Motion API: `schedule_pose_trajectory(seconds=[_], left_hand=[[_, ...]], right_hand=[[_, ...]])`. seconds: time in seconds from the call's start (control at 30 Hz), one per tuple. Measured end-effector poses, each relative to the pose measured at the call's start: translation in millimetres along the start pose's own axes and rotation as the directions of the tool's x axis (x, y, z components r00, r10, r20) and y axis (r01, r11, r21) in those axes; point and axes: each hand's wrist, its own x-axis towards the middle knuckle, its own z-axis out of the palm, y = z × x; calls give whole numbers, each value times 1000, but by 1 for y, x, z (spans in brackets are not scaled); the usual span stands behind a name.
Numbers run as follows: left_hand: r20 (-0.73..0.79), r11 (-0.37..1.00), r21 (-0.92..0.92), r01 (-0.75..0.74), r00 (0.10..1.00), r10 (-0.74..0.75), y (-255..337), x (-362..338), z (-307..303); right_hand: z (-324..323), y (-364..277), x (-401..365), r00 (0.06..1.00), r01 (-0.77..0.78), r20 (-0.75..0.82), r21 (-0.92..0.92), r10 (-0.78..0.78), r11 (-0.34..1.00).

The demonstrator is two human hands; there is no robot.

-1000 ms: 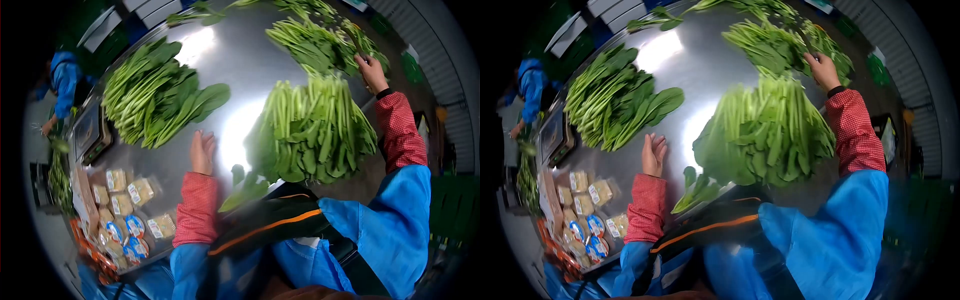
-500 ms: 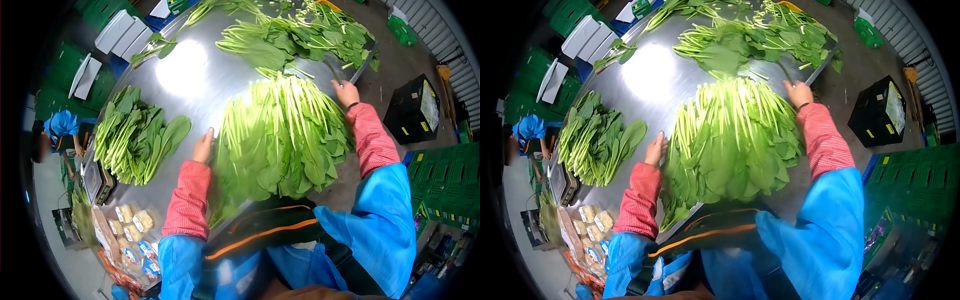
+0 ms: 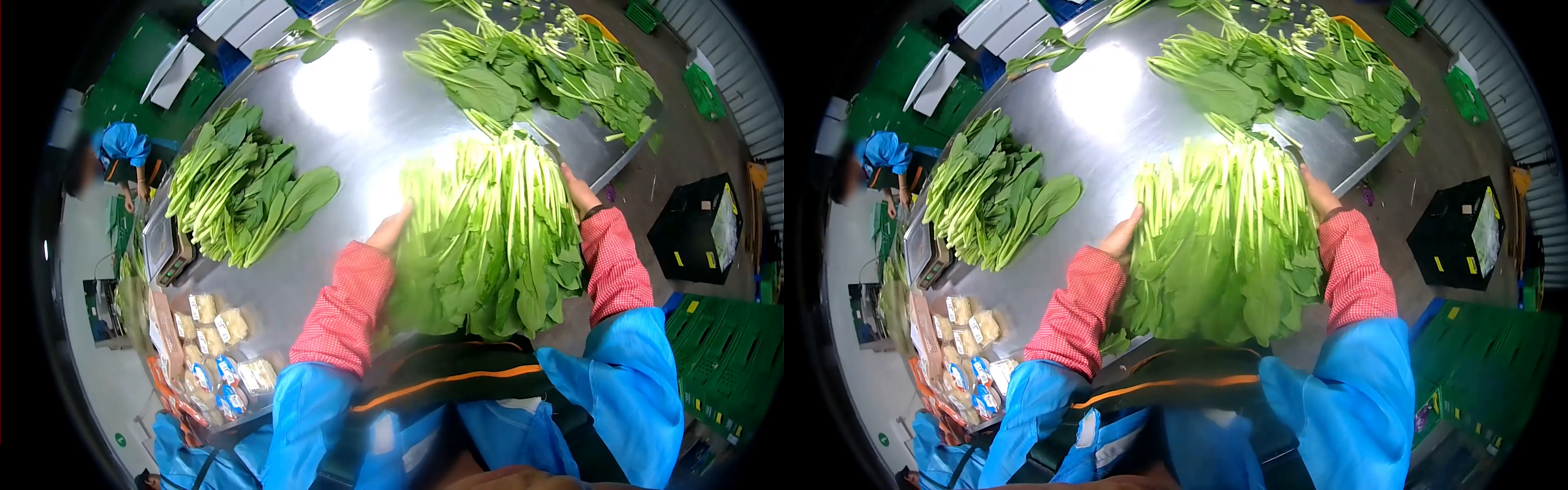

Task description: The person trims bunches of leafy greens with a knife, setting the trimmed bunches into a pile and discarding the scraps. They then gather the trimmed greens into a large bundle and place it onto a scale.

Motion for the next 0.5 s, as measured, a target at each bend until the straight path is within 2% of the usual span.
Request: schedule_pose_trajectory(seconds=[0.13,0.23,0.3,0.37,0.47,0.5], left_hand=[[62,976,-209,62,997,-50,-12,5,14],[121,991,-133,7,993,9,-4,-9,32],[94,995,-72,69,994,-62,37,-58,65],[305,989,-125,81,952,-40,22,-38,56],[159,984,-120,128,981,-109,-17,8,46],[152,985,-160,66,988,-42,-32,23,47]], right_hand=[[28,-9,-33,997,-52,60,121,45,991],[35,4,-29,996,-21,93,95,12,995],[40,6,-33,988,35,143,102,-50,994],[50,0,-47,992,45,112,84,-55,995],[56,4,-50,992,96,82,56,-101,994],[56,9,-48,992,99,70,68,-104,993]])
